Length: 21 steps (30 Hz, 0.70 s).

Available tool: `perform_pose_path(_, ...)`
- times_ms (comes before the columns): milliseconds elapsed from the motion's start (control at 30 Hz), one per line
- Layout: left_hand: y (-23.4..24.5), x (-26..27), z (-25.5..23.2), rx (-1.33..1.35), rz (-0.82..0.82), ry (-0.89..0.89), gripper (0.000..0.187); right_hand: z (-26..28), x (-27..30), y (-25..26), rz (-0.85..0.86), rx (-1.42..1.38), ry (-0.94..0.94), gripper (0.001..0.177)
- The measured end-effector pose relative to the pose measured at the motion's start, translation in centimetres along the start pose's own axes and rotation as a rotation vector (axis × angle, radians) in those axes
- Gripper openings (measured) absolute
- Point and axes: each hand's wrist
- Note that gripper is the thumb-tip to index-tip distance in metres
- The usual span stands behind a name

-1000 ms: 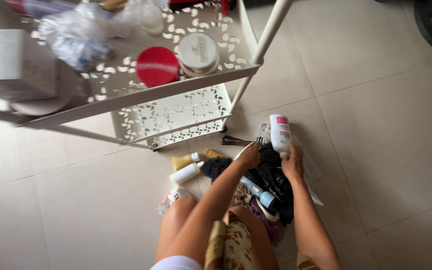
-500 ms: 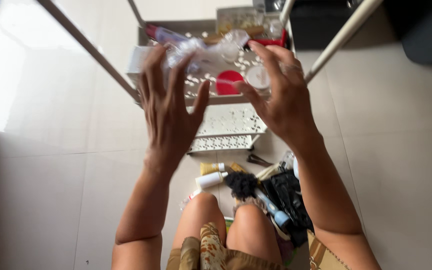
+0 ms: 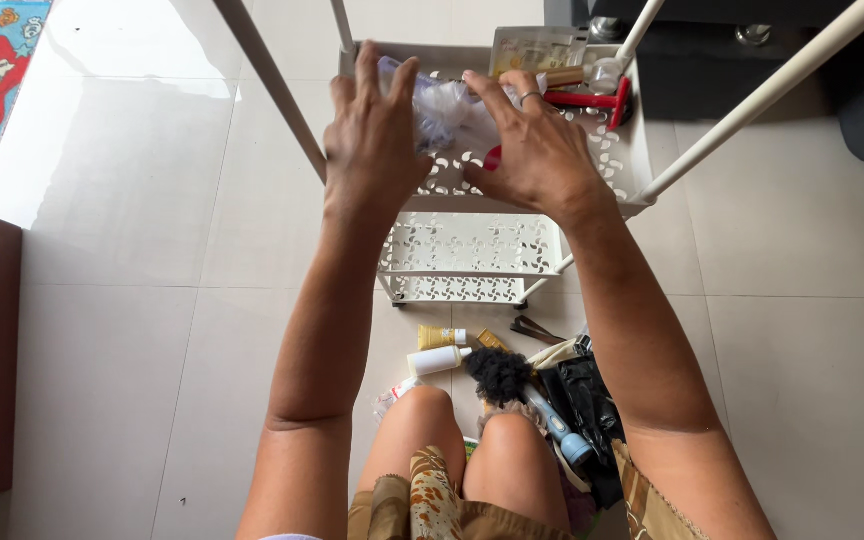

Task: The person sits on the floor and removes items from a white three-tier rolling cart, placing them on the floor. The person handles diapers, bottles, tubes, and small containers, then removes the cart's shelves and sets them aside.

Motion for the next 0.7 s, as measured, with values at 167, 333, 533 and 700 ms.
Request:
perform_pose_path(167, -1.0, -2.0, -0.2, 0.104, 0.015, -0.066, 0.097, 1.6, -1.7, -1.3, 0.088, -0.002, -0.087, 0.119)
perform_pose_path(333, -0.7, -2.7, 0.7, 0.155, 0.049, -0.127, 0.071, 1.1, -3.4, -2.5, -0.044, -0.064, 0.013, 0.086)
perform_pose_path(533, -0.8, -2.6, 1.2, 0.193, 0.047, -0.167, 0.074, 0.5, -4.7, -3.3, -0.151, -0.092, 0.171, 0.084)
perform_pose_path(700, -1.1, -2.6, 2.5, 0.288, 0.019, -0.226, 0.077, 0.4, -5.4, -3.2, 0.003, -0.145, 0.141, 0.076)
Point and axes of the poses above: each hand's wrist, its own x-axis away from the middle knuckle, its own y-axis out of the back of the hand, z = x × y, and after that the axes turned 1 degree about -y, right-handed
